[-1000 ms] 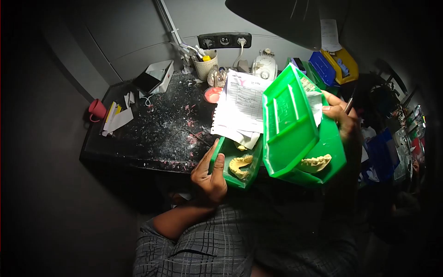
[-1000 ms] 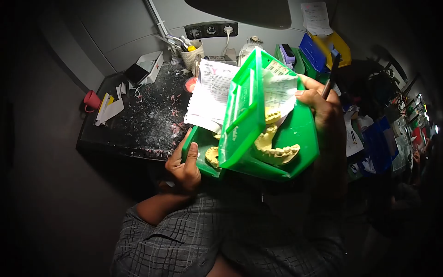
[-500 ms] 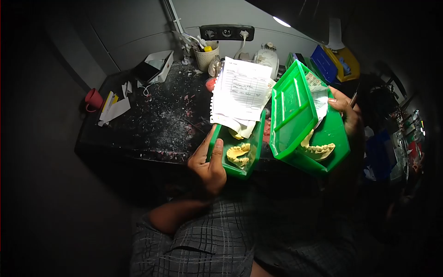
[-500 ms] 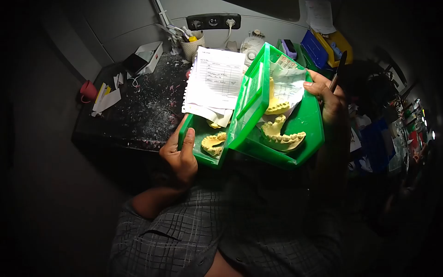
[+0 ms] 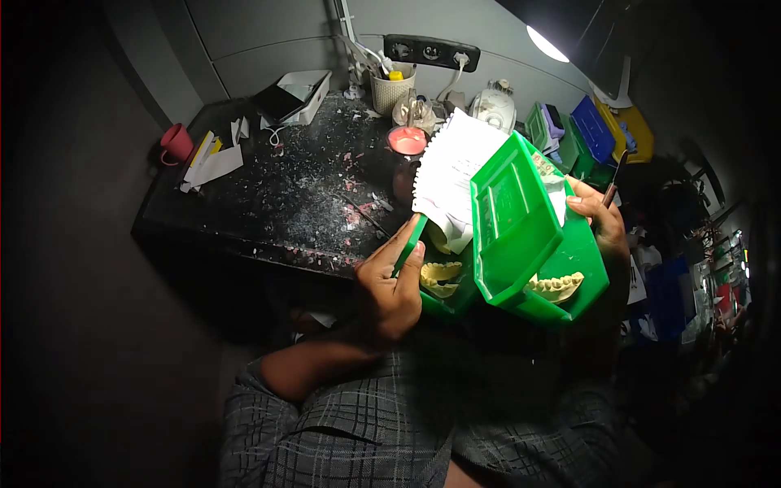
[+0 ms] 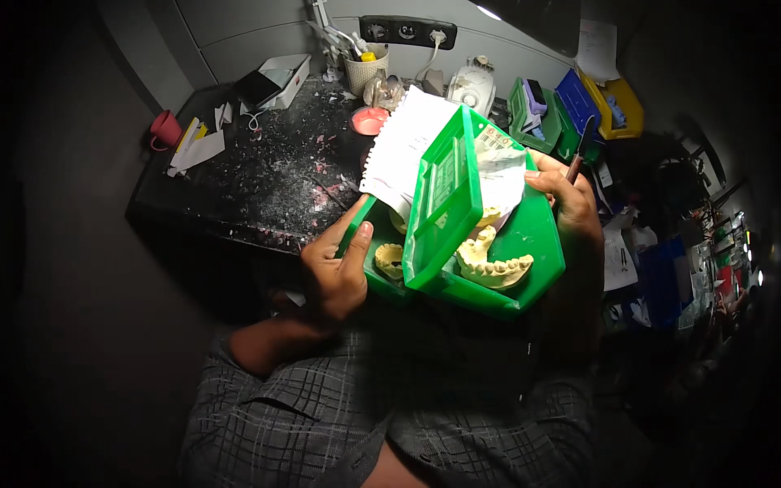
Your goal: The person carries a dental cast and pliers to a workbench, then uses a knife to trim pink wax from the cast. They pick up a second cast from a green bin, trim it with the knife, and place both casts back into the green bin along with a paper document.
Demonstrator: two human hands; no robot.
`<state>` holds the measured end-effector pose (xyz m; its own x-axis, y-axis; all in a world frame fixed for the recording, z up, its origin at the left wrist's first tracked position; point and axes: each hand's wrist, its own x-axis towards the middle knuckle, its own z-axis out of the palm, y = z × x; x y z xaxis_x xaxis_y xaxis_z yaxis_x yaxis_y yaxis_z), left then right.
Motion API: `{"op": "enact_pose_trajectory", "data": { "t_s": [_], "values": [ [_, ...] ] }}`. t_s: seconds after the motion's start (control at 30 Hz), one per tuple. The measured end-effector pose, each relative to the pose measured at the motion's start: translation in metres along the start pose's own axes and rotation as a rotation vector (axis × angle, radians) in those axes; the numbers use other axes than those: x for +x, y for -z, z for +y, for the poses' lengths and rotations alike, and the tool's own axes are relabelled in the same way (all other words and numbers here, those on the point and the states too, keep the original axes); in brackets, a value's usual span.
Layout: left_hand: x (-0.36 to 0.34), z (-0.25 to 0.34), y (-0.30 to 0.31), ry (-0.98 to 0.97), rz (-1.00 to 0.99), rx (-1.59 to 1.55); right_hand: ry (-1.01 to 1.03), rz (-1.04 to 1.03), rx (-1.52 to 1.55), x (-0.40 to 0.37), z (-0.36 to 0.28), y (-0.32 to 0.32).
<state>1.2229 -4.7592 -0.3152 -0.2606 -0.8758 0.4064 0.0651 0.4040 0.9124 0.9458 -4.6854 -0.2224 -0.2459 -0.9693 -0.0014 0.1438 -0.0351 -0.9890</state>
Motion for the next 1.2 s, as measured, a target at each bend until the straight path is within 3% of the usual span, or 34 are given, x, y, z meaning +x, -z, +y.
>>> {"op": "enact_pose_trajectory", "data": {
  "t_s": [0.03, 0.07, 0.27, 0.33, 0.37, 0.53, 0.73, 0.8, 0.83, 0.87, 1.0, 1.13, 1.2],
  "values": [
    [0.002, 0.005, 0.001, 0.004, 0.028, -0.068, -0.006, -0.001, -0.001, -0.001, -0.001, 0.0],
    [-0.001, 0.014, 0.012, 0.143, 0.008, -0.056, 0.018, 0.022, 0.032, -0.004, -0.004, -0.003],
    [0.019, 0.015, 0.099, 0.043, 0.304, -0.188, 0.074, 0.078, 0.065, -0.018, -0.004, 0.001],
    [0.023, -0.003, 0.121, -0.056, 0.394, -0.105, 0.115, 0.265, -0.001, -0.016, 0.007, -0.002],
    [0.026, -0.018, 0.124, -0.141, 0.466, -0.052, 0.115, 0.267, -0.08, -0.015, 0.013, 0.006],
    [0.03, -0.076, 0.115, -0.162, 0.663, 0.063, 0.114, 0.246, -0.175, -0.009, 0.015, -0.029],
    [0.033, -0.062, 0.117, -0.194, 0.523, 0.038, 0.165, 0.165, -0.238, -0.005, 0.017, -0.049],
    [0.042, -0.053, 0.135, -0.165, 0.254, 0.234, 0.049, 0.129, -0.358, -0.005, 0.014, -0.041],
    [0.045, -0.051, 0.145, -0.087, 0.21, 0.256, 0.063, 0.144, -0.306, -0.004, 0.014, -0.047],
    [0.047, -0.046, 0.146, 0.006, 0.242, 0.23, 0.073, 0.157, -0.253, -0.003, 0.014, -0.054],
    [0.057, -0.035, 0.154, -0.072, 0.213, 0.376, 0.139, 0.147, -0.135, 0.005, 0.026, -0.055],
    [0.074, -0.009, 0.168, 0.024, 0.122, -0.344, 0.173, 0.173, -0.121, 0.008, 0.026, -0.059],
    [0.081, 0.003, 0.174, 0.062, 0.125, -0.457, 0.147, 0.133, -0.32, 0.01, 0.019, -0.049]
  ]
}}
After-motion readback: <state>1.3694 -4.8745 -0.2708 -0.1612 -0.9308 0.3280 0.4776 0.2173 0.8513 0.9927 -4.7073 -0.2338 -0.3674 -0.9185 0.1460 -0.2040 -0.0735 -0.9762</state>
